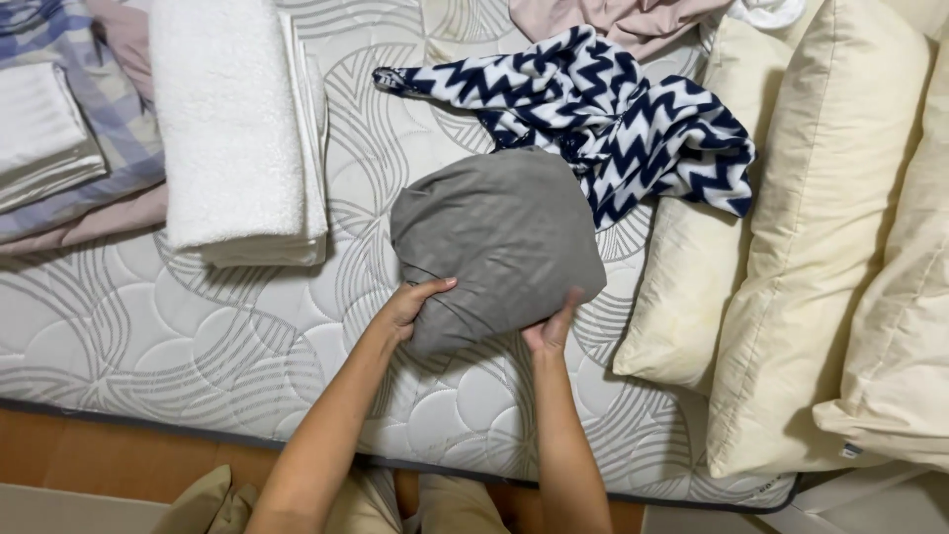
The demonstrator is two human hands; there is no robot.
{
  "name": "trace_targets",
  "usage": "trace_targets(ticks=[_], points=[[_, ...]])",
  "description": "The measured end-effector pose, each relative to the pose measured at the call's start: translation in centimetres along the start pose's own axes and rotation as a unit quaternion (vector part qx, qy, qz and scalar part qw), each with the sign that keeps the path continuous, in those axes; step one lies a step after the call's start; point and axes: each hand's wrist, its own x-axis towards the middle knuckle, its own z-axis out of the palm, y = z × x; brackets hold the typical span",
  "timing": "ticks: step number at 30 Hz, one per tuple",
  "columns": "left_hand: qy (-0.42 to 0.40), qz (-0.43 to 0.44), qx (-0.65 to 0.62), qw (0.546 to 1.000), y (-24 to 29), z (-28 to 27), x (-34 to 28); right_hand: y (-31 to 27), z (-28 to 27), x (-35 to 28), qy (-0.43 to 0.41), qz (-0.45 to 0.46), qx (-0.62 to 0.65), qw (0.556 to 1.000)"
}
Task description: The person folds a gray duvet cover and a blue-and-white zigzag patterned blanket on a bed. They smooth, fold, and roll the items into compact bundles, placing them on the bed alongside other folded linens.
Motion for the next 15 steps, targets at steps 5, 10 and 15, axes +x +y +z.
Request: trace_targets(ticks=[5,10,15], points=[[-0.03,0.062,-0.012,0.998,1.7,-5.4,-3.1,1.0,4.1,-0.6,-0.027,0.015,-0.068,0.997],[-0.066,0.151,-0.114,0.98,9.7,-12.3,-7.3,6.9,13.0,-1.7,-0.101,0.042,-0.049,0.993],[-0.094,0.251,-0.153,0.951,20.4,-22.5,-14.7,18.7,22.4,-0.6,-0.203,0.012,-0.049,0.978]])
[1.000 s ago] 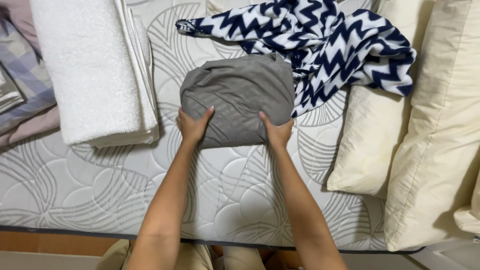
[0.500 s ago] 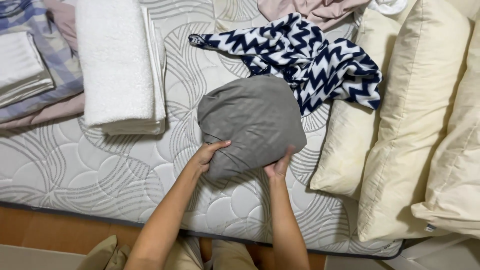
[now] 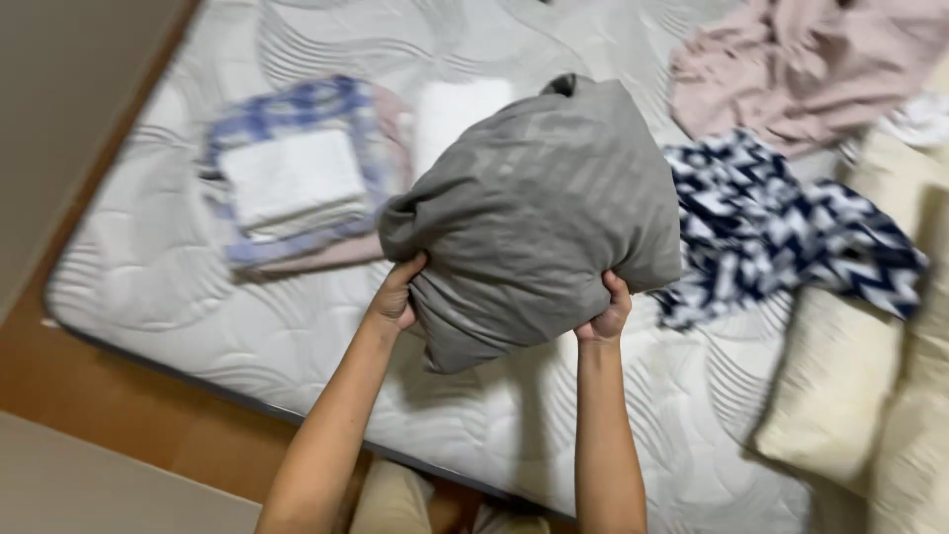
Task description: The person folds a gray duvet cover and a blue-and-white zigzag patterned blanket on a bed. They smooth, fold, and roll the items into compact bundles, placing them on the bed alongside other folded linens.
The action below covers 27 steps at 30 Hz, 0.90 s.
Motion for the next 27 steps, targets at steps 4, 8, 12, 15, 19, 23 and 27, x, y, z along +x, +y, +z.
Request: trace_targets(ticks=[4,8,12,15,19,23,27], points=[[0.02,0.033,0.012,0.999,15.2,-4.7,-1.2,10.5,10.6,7.2,-0.07,0.039,0.034,0.996],[0.143,0.181,0.183,0.956,28.7,-4.7,-1.9,20.0,18.7,9.2,-0.105,0.105,0.052,0.988],[0.36,0.272,0.538,0.711,34.8,-4.6,-1.8,32.6,14.5,12.0,-0.056,0.2,0.025,0.978],[0.267,0.309,0.768,0.494,32.4,-10.5,0.4,35.3,17.8,9.6,0.057,0.26,-0.121,0.956],[0.183,0.047,0.875,0.446,26.9,-8.3,3.4,36.5,15.1,10.2,0.13,0.234,-0.267,0.926],[0.158,-0.046,0.857,0.489,27.3,-7.4,6.0,39.0,6.8,12.6,0.05,0.105,-0.205,0.972],[0.133,-0.11,0.828,0.533,29.2,-8.0,7.2,41.1,8.5,13.4,0.114,0.064,-0.205,0.97]])
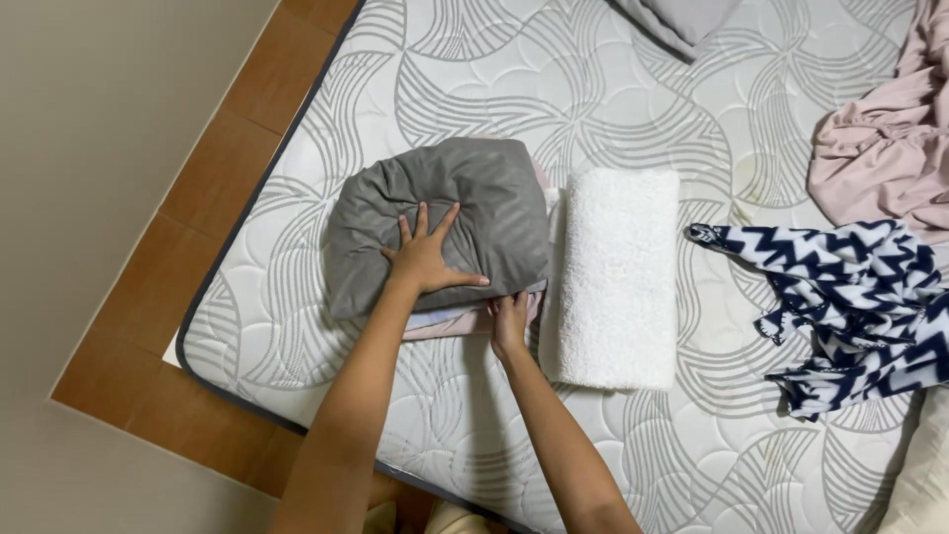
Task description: The person folds a gray duvet cover and a blue-and-white zigzag patterned blanket on a bed. They smooth, fold, and roll the items into compact bundles, placing them on the bed alongside other folded linens.
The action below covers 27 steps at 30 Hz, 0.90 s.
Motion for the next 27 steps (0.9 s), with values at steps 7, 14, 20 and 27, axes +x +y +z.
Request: trace_targets(ticks=[7,14,20,27], points=[[0.116,0.118,0.047,0.985,-2.6,3.1,-4.6,1.8,0.8,1.6,0.111,-0.106,-0.194,0.969],[0.306,0.148,0.023,0.94,-2.4,4.8,-5.3,0.2,3.4,3.6,0.036,0.106,-0.088,0.99],[0.368,0.133,-0.097,0.915,-5.4,4.2,-4.5,-4.5,8.6,-1.1,-0.005,-0.032,-0.105,0.994],[0.409,0.168,-0.089,0.893,-6.5,7.3,-3.5,-21.0,10.4,-11.1,0.118,-0.225,-0.176,0.951]])
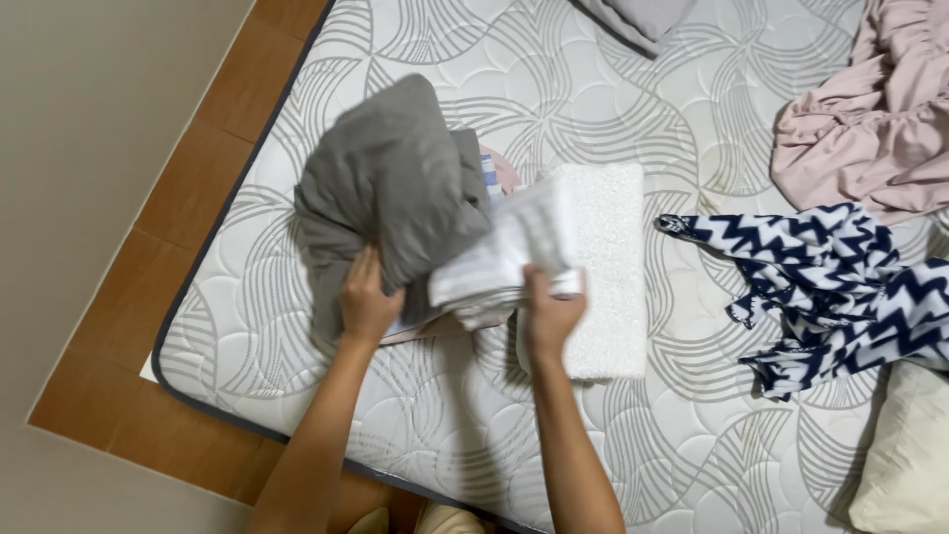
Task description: The person folds a gray duvet cover and a blue-and-white zigzag patterned blanket on a bed. They smooth, fold, and roll the items into compact bundles, placing them on the bed alongside other folded linens.
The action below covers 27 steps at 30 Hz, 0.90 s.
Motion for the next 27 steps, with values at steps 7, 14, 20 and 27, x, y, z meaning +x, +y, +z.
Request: trace_targets(ticks=[7,14,20,27], points=[[-0.167,0.051,0.192,0.966,9.0,3.2,-2.7,-11.0,-3.3,0.6,-0.028,-0.22,0.164,0.961],[-0.325,-0.053,0.166,0.929,8.2,2.6,-2.3,-1.0,3.7,3.2,-0.191,0.043,0.27,0.943],[-0.306,-0.012,0.182,0.934,5.9,0.1,-4.1,15.6,4.6,2.8,-0.14,0.201,-0.013,0.969],[-0.284,-0.016,0.233,0.93,13.4,-3.6,7.0,14.2,2.3,6.8,-0.227,0.078,-0.328,0.914]])
